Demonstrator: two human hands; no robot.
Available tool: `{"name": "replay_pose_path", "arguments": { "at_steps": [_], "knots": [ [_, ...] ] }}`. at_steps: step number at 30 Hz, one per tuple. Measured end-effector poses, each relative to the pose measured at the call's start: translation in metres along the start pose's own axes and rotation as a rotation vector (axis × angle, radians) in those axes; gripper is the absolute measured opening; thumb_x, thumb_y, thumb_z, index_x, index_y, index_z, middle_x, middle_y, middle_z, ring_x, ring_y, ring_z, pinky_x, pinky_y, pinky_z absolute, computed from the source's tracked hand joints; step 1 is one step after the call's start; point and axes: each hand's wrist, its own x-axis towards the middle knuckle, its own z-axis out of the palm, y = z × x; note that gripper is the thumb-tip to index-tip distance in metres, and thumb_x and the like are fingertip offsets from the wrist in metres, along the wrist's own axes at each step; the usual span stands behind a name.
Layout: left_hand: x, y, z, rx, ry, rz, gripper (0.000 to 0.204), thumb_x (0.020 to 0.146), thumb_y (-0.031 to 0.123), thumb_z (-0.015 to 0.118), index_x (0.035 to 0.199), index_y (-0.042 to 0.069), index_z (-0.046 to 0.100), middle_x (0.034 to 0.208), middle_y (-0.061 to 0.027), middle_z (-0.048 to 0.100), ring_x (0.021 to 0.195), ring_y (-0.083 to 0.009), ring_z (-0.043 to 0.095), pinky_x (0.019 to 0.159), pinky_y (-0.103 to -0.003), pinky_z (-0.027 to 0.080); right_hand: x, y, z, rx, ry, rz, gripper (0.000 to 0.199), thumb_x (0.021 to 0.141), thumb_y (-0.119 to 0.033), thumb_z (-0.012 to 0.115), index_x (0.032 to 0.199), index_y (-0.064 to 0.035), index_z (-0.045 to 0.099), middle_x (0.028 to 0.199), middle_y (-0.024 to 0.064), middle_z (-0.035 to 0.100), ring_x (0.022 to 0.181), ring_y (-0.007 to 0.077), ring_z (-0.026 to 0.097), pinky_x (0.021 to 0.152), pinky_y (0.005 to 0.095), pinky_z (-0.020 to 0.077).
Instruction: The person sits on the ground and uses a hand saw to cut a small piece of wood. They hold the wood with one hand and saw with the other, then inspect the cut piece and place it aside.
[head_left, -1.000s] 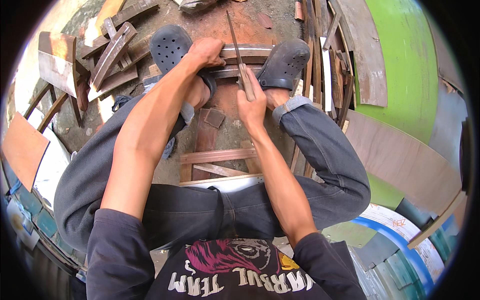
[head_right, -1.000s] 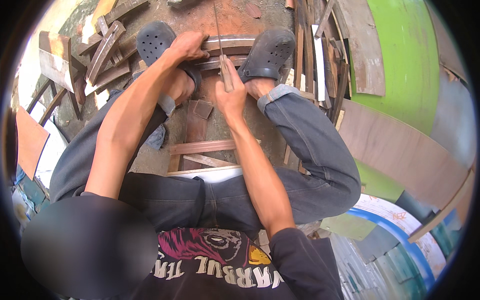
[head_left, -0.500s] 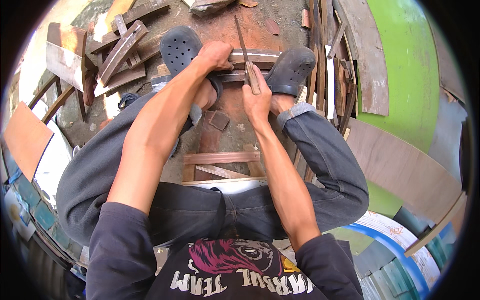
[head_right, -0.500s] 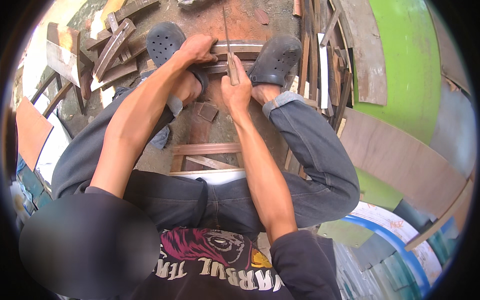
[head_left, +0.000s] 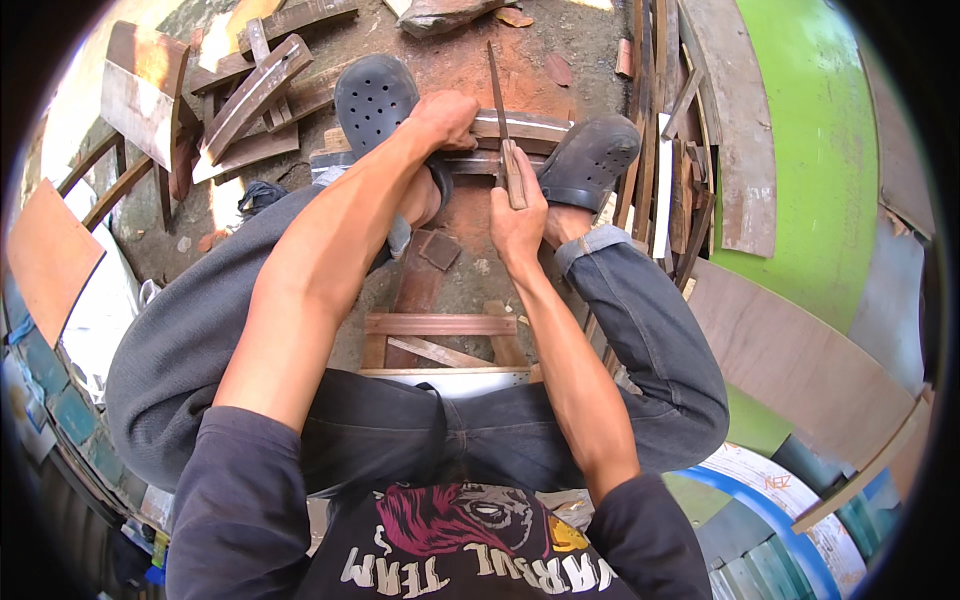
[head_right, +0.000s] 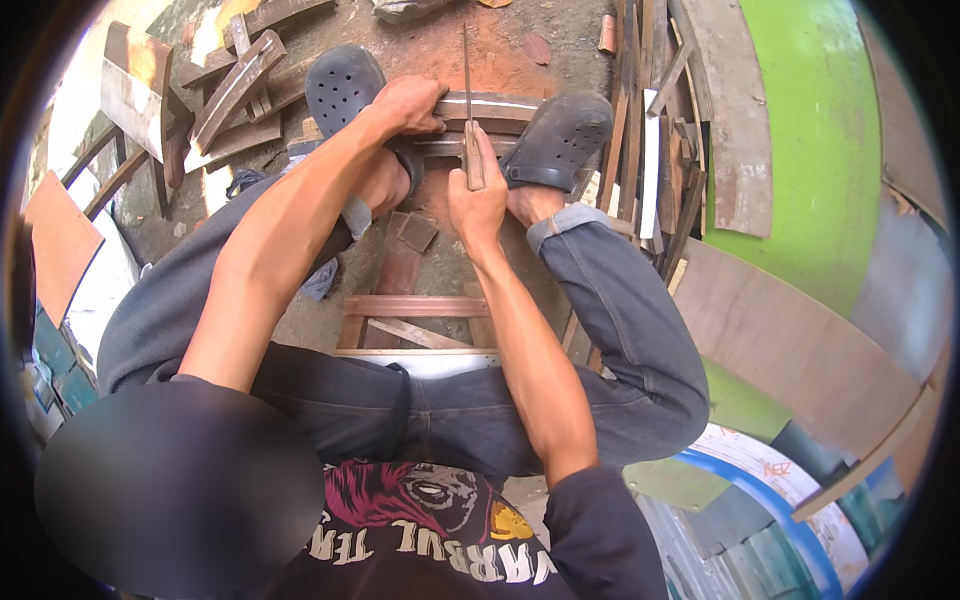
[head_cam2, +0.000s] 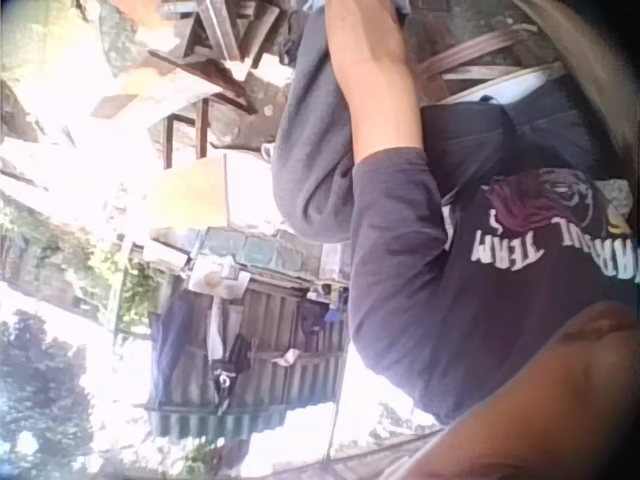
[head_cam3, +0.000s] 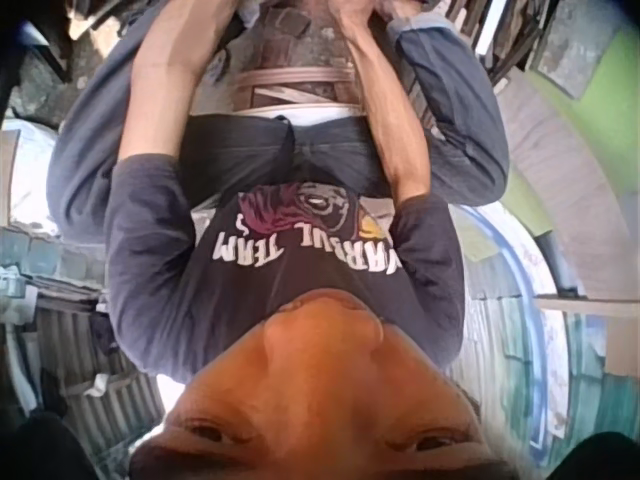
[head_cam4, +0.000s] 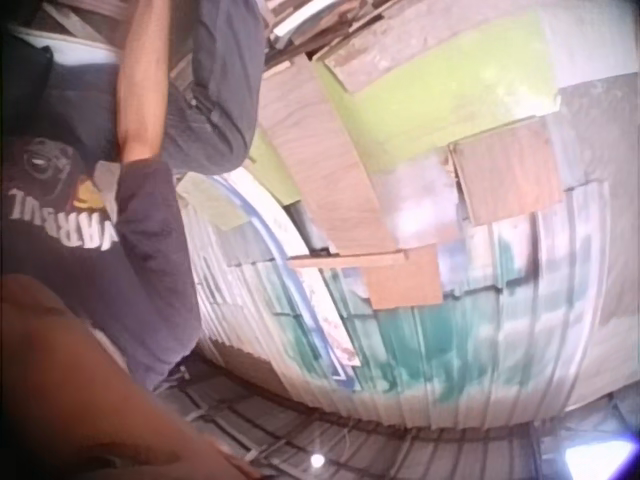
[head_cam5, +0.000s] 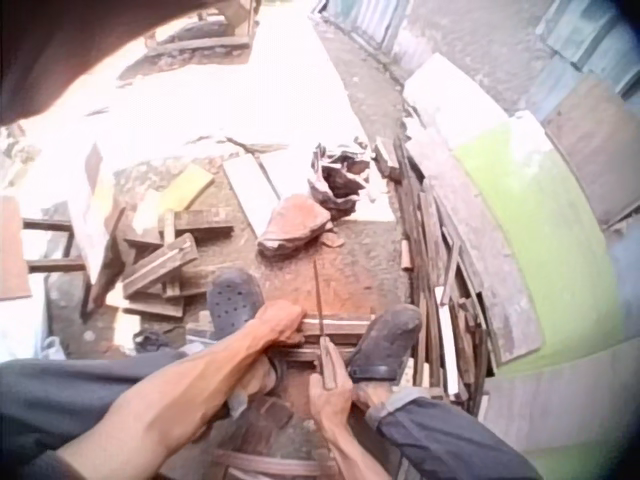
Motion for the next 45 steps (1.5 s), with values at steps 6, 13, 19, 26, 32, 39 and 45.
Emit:
{"name": "replay_pose_path", "arguments": {
  "at_steps": [6,13,19,26,32,39,45],
  "knots": [
    [-0.003,-0.015,0.01,-0.019,0.017,-0.019,0.047,0.072,0.034,0.084,0.101,-0.001,0.07,0.092,-0.0254,0.071,0.092,-0.0416,0.07,0.083,-0.049,0.056,-0.1,-0.029,-0.034,-0.015,-0.018,0.035,0.062,0.081,0.006,0.048,0.143,0.009,0.047,0.142,0.0239,0.057,0.135,0.0285,0.053,0.111,0.0351,0.0398],
    [-0.001,-0.005,0.001,-0.037,-0.005,-0.028,0.046,0.073,0.033,0.083,0.102,-0.001,0.069,0.093,-0.0265,0.071,0.092,-0.0428,0.069,0.084,-0.049,0.055,-0.072,-0.008,-0.043,-0.001,-0.088,0.07,0.06,0.084,0.005,0.049,0.144,0.008,0.047,0.141,0.0205,0.058,0.128,0.0246,0.058,0.108,0.0327,0.0432],
    [0.001,-0.008,0.005,-0.022,-0.015,-0.035,0.047,0.074,0.032,0.082,0.106,0.001,0.069,0.094,-0.0249,0.071,0.094,-0.0422,0.069,0.086,-0.05,0.054,-0.028,-0.017,-0.016,0.023,-0.042,0.074,0.063,0.083,0.001,0.054,0.145,0.0037,0.047,0.143,0.0212,0.057,0.135,0.0277,0.053,0.112,0.0333,0.0383],
    [-0.006,-0.011,0.013,-0.033,-0.021,-0.029,0.047,0.073,0.031,0.083,0.105,0.0,0.069,0.094,-0.0255,0.071,0.095,-0.0424,0.069,0.086,-0.049,0.054,-0.147,-0.015,-0.063,-0.039,-0.078,0.058,0.065,0.079,0.01,0.047,0.144,0.008,0.047,0.141,0.0247,0.058,0.132,0.0302,0.056,0.107,0.0352,0.0441],
    [-0.001,0.004,-0.004,-0.04,0.028,-0.003,0.047,0.073,0.031,0.083,0.106,0.001,0.069,0.095,-0.0253,0.071,0.095,-0.0416,0.069,0.086,-0.049,0.054,-0.027,0.005,-0.01,0.022,0.051,0.008,0.063,0.081,0.001,0.056,0.144,0.0031,0.049,0.139,0.0224,0.06,0.127,0.0269,0.06,0.107,0.0336,0.0431],
    [-0.007,-0.003,0.003,-0.052,0.032,-0.054,0.046,0.071,0.029,0.083,0.103,-0.001,0.07,0.091,-0.0253,0.071,0.092,-0.0421,0.069,0.085,-0.049,0.055,-0.151,-0.035,-0.075,-0.056,-0.069,0.058,0.063,0.08,0.008,0.048,0.143,0.009,0.047,0.142,0.0253,0.057,0.135,0.0306,0.053,0.113,0.0356,0.0386],
    [-0.004,0.0,0.003,-0.04,0.035,0.002,0.048,0.071,0.03,0.084,0.106,0.001,0.07,0.092,-0.0249,0.072,0.092,-0.0424,0.069,0.084,-0.049,0.054,-0.023,-0.025,-0.023,0.005,-0.016,0.027,0.059,0.084,-0.001,0.053,0.143,0.0004,0.052,0.133,0.0203,0.065,0.124,0.0251,0.062,0.104,0.0332,0.0454]
  ]
}}
